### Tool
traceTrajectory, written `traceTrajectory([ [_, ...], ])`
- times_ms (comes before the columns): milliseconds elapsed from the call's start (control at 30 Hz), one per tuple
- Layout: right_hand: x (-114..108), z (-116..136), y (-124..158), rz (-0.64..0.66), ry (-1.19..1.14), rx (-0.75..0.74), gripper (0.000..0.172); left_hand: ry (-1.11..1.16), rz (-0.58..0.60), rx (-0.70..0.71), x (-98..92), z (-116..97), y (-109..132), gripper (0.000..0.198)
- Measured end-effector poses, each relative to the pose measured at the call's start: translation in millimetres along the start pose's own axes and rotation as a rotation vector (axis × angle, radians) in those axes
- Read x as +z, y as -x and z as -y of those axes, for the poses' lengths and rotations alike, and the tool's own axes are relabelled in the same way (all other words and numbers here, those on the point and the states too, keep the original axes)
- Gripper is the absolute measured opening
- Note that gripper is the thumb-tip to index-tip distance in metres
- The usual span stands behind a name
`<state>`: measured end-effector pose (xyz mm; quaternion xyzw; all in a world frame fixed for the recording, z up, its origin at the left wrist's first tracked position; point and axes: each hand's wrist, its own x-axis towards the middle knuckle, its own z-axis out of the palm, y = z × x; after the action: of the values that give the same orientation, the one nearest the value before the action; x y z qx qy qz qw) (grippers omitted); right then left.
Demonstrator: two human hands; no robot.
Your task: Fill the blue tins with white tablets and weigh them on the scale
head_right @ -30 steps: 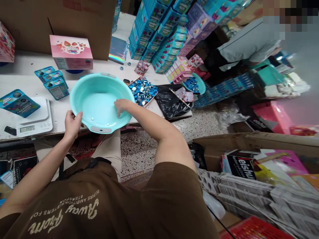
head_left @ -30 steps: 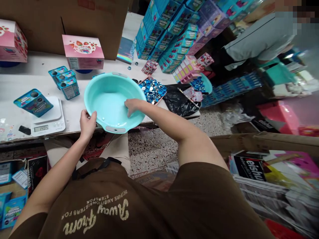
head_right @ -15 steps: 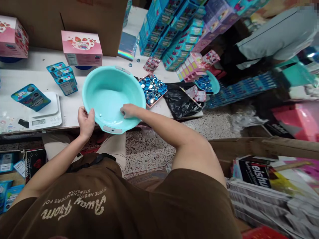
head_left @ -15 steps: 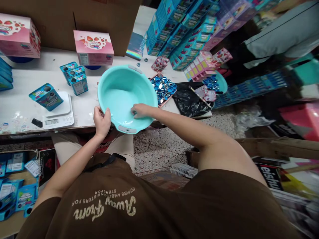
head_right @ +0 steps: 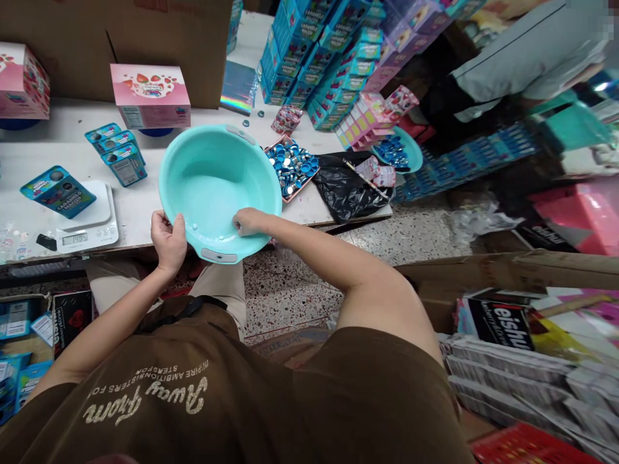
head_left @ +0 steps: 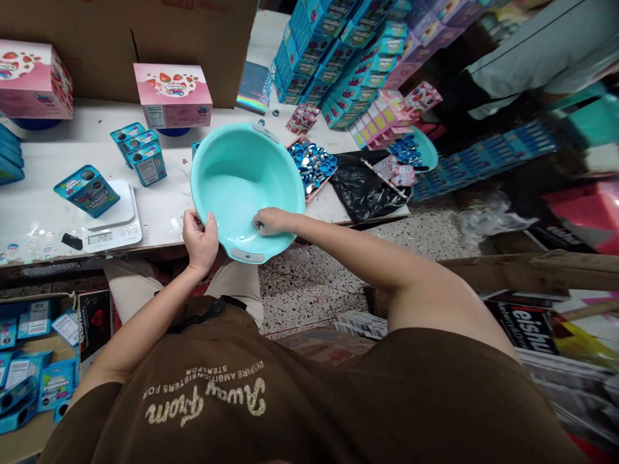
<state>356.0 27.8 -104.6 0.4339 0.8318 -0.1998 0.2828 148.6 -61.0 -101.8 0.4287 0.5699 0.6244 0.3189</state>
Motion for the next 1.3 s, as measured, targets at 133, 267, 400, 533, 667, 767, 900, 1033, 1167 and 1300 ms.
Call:
traceTrajectory([
  [133, 1.3, 12.3, 8.1, 0.033, -0.033, -0.050, 0.019, -0.008, 0.012, 0.008, 0.5, -4.7, -0.1, 0.022],
  [267, 2.3, 25.3, 15.0, 0.060, -0.078, -0.120, 0.024, 0.007, -0.002, -0.005, 1.1, -6.4, -4.4, 0.021],
  [400, 0.3, 34.0, 23.2, 0.084, -0.164, -0.185, 0.025, 0.030, -0.032, -0.032, 0.2, -3.2, -9.2, 0.019],
  [533, -1.7, 41.1, 38.2, 0.002, -0.347, -0.224, 0.030, 0.036, -0.071, -0.088, -0.8, 2.6, -15.3, 0.019],
  [667, 1.0, 53.8, 51.6, -0.115, -0.403, -0.180, 0.037, 0.037, -0.084, -0.097, -1.9, 5.8, -18.6, 0.019],
  [767, 4.1, 64.5, 54.1, -0.167, -0.420, -0.090, 0.042, 0.036, -0.052, -0.087, -4.3, 4.3, -17.5, 0.019],
  [900, 4.2, 68.3, 46.0, -0.177, -0.687, 0.068, 0.051, 0.045, 0.012, -0.066, -7.9, -0.6, -16.5, 0.021],
  [1033, -7.9, 59.0, 29.9, -0.115, -1.359, 0.200, 0.050, 0.046, 0.061, -0.066, -10.4, -1.0, -19.0, 0.023],
  [1167, -28.5, 56.2, 11.7, 0.016, -1.766, 0.107, 0.046, 0.062, 0.045, -0.105, -14.2, 6.8, -20.5, 0.021],
  [1300, -34.1, 70.7, -5.3, 0.022, -1.680, 0.009, 0.040, 0.069, 0.041, -0.103, -19.4, 14.4, -17.5, 0.020],
])
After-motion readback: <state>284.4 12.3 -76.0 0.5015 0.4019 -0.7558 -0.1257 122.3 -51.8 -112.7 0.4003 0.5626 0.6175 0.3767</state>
